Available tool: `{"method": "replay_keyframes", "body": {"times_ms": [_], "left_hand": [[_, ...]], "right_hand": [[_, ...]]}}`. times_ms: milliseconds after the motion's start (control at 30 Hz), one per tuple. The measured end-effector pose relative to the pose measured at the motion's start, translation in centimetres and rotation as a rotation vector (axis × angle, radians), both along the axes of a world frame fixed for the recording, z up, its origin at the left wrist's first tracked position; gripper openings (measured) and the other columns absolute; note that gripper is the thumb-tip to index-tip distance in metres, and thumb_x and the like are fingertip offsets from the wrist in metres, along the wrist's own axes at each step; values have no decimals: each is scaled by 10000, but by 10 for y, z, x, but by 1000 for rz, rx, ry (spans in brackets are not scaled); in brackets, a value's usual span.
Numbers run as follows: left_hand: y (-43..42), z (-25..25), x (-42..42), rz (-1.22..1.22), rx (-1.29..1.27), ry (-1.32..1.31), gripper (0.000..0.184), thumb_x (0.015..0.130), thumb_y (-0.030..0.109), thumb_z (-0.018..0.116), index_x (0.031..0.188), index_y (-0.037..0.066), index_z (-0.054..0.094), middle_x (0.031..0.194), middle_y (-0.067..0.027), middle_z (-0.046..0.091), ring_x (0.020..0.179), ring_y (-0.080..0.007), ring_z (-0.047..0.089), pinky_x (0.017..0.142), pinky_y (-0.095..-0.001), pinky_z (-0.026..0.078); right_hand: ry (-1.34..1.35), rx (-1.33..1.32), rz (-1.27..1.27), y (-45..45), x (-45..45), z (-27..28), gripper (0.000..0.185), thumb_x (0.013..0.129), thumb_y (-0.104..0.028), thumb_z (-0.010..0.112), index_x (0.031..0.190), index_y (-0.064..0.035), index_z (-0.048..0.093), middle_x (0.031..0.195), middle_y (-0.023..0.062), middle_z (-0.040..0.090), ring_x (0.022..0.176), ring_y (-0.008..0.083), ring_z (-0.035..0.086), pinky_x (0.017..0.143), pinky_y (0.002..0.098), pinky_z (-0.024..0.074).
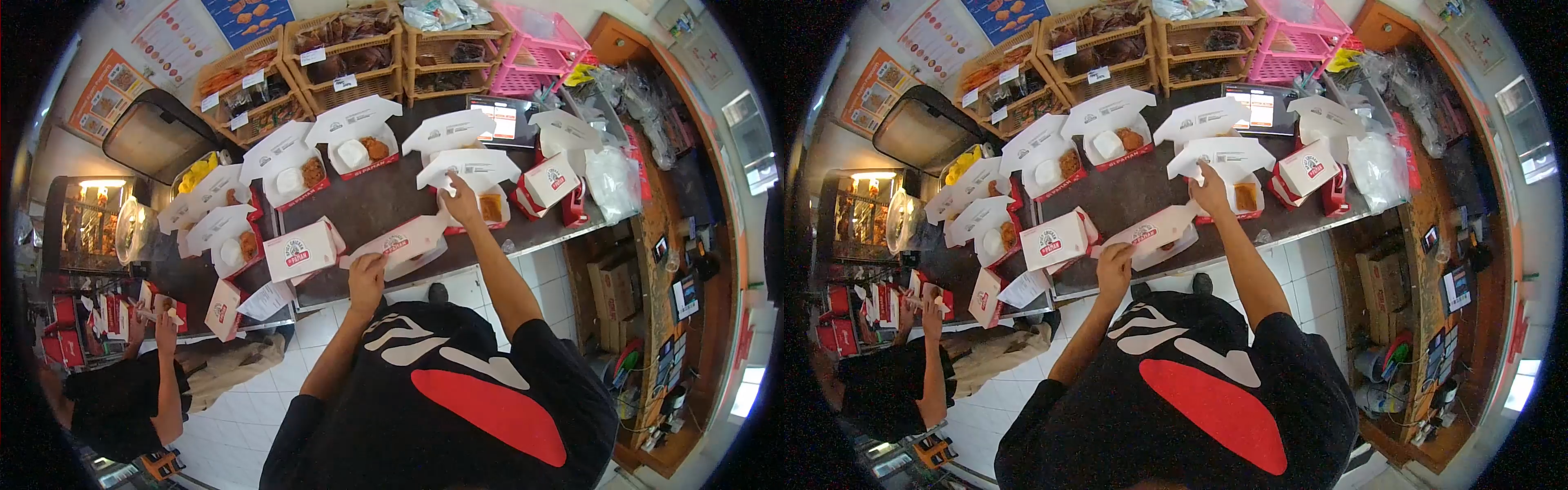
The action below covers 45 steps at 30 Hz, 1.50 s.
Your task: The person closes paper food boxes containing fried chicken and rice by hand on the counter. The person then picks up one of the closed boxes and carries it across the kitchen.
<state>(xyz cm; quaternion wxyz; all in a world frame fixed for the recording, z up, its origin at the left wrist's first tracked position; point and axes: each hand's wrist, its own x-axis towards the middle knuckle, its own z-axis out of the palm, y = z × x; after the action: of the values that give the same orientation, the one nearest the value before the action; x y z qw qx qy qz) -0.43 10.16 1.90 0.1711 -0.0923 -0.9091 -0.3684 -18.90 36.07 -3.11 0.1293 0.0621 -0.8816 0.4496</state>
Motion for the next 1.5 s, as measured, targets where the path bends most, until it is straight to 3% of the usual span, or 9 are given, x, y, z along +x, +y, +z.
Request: {"method": "replay_keyframes", "body": {"times_ms": [67, 200, 333, 433, 733, 867, 1033, 1233, 1500], "left_hand": [[0, -16, 12, -79, -30, 3, 350, 717, 16, 635, 1059, 76, 685, 1099, -105, 609, 1064, -322, 549, 939, -433, 420], [5, -17, 18, -151, -129, -34, 469, 704, 25, 640, 1169, 89, 632, 1252, -140, 525, 1206, -358, 464, 1035, -478, 352], [11, -7, 11, -189, 28, -149, 499, 705, 80, 677, 1196, 52, 597, 1343, -205, 420, 1299, -398, 359, 1078, -511, 288], [15, -48, -4, 52, -179, -185, 634, 828, 233, 643, 1358, -25, 409, 1458, -250, 292, 1375, -435, 242, 1112, -549, 217], [2, -69, -1, 213, -282, -378, 817, 879, 375, 597, 1443, -78, 217, 1534, -256, 151, 1433, -401, 122, 1137, -555, 152], [-8, -63, 18, 152, -323, -370, 775, 893, 292, 564, 1445, -96, 182, 1537, -262, 136, 1437, -401, 110, 1139, -554, 148], [-5, -77, 28, 168, -243, -360, 755, 898, 223, 535, 1438, -126, 141, 1540, -282, 79, 1434, -415, 100, 1152, -514, 143], [4, -73, 13, 319, 457, -574, 727, 872, 263, 626, 1384, -132, 294, 1376, -327, 409, 1297, -389, 424, 1077, -380, 342], [-9, -54, 8, 405, 369, -529, 648, 750, 342, 760, 1213, -60, 549, 1116, -264, 628, 1045, -366, 619, 914, -410, 471]], "right_hand": [[80, 30, 18, -9, 4, 11, 458, 806, -161, 678, 1222, -10, 562, 1224, 212, 567, 859, 335, 635, 763, 392, 513], [5, 170, 328, -41, 47, 65, 496, 809, -203, 675, 1248, -9, 551, 1351, 206, 489, 1124, 337, 549, 929, 420, 449], [-73, 596, 550, -57, 105, 33, 590, 853, -307, 614, 1356, -44, 454, 1463, 201, 353, 1353, 361, 338, 1092, 493, 301], [-18, 656, 536, -52, 126, 20, 697, 870, -357, 577, 1456, -79, 322, 1552, 180, 184, 1428, 361, 184, 1115, 570, 204], [-143, 676, 206, -64, 151, 24, 815, 802, -358, 642, 1397, 91, 315, 1507, 270, 223, 1402, 398, 223, 1110, 536, 234], [-281, 725, 341, -66, 189, 40, 819, 813, -395, 642, 1395, 85, 323, 1505, 270, 226, 1412, 390, 198, 1102, 549, 243], [-235, 562, 54, -56, 169, 16, 850, 820, -376, 668, 1424, 69, 269, 1472, 294, 284, 1365, 419, 304, 1081, 526, 301], [-492, 51, 7, -50, 145, 2, 790, 761, -389, 754, 1302, 96, 445, 1173, 289, 590, 1083, 371, 598, 923, 371, 477], [-644, 90, -130, -37, 130, -8, 786, 626, -509, 829, 1121, 48, 580, 934, 198, 663, 869, 279, 659, 757, 357, 515]]}}
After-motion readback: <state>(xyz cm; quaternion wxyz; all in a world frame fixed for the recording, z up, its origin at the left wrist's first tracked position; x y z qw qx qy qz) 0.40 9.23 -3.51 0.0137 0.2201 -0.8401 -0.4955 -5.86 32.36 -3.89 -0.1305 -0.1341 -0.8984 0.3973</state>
